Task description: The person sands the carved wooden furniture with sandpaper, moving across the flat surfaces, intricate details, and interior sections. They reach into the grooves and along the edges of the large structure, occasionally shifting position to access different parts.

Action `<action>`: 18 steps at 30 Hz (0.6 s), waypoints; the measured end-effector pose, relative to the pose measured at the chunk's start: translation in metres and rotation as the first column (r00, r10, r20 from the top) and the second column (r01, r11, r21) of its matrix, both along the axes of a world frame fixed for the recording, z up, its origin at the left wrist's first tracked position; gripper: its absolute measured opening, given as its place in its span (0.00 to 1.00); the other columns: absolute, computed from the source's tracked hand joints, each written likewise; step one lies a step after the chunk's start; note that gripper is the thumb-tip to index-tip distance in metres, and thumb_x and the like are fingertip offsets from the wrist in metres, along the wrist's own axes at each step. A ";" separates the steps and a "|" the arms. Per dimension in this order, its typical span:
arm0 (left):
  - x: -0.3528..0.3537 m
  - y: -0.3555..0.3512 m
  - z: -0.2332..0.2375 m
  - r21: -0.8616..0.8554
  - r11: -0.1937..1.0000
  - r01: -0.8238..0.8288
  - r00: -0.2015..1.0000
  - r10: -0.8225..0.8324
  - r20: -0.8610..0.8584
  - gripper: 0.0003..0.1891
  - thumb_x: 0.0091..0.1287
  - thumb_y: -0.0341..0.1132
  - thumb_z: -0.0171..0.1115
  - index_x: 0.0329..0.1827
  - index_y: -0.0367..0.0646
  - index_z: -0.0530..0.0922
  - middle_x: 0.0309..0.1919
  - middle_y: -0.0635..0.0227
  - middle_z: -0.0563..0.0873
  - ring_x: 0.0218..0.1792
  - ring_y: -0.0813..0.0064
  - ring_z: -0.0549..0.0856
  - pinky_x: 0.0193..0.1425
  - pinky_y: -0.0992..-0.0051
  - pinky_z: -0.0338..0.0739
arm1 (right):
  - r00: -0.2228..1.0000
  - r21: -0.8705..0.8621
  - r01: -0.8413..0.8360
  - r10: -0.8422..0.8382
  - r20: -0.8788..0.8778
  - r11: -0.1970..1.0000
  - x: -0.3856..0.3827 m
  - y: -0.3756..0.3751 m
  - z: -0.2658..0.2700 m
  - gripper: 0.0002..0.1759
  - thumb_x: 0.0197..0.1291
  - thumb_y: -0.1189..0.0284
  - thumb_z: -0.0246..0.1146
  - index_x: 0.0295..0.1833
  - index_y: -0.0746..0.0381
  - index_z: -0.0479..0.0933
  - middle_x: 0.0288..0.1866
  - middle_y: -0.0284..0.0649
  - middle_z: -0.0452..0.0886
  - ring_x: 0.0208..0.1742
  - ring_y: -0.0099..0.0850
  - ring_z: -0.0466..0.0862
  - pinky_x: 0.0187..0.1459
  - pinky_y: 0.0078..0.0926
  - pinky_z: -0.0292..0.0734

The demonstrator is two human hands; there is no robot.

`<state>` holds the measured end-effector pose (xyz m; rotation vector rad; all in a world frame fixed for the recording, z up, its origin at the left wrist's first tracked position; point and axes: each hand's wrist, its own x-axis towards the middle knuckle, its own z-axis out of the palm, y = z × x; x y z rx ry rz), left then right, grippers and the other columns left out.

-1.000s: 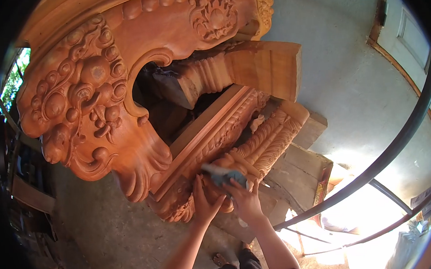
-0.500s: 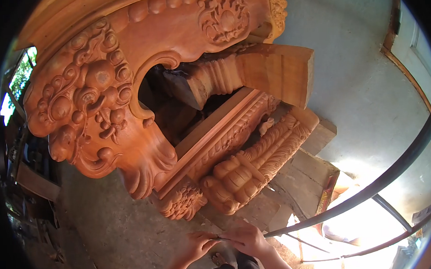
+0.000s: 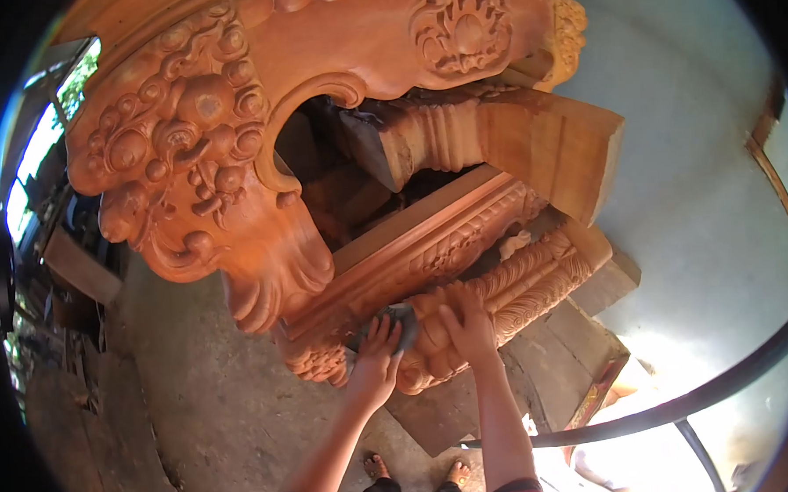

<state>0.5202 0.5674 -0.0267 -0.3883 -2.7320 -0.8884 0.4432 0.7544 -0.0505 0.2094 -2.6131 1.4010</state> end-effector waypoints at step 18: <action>0.031 0.070 -0.007 0.025 0.922 -0.387 0.921 0.388 -0.033 0.23 0.57 0.26 0.56 0.59 0.43 0.71 0.64 0.53 0.63 0.64 0.47 0.61 0.66 0.57 0.58 | 0.990 0.235 -0.025 -0.009 0.143 0.972 -0.002 0.003 0.006 0.29 0.58 0.54 0.50 0.65 0.50 0.63 0.69 0.33 0.59 0.70 0.38 0.57 0.64 0.54 0.49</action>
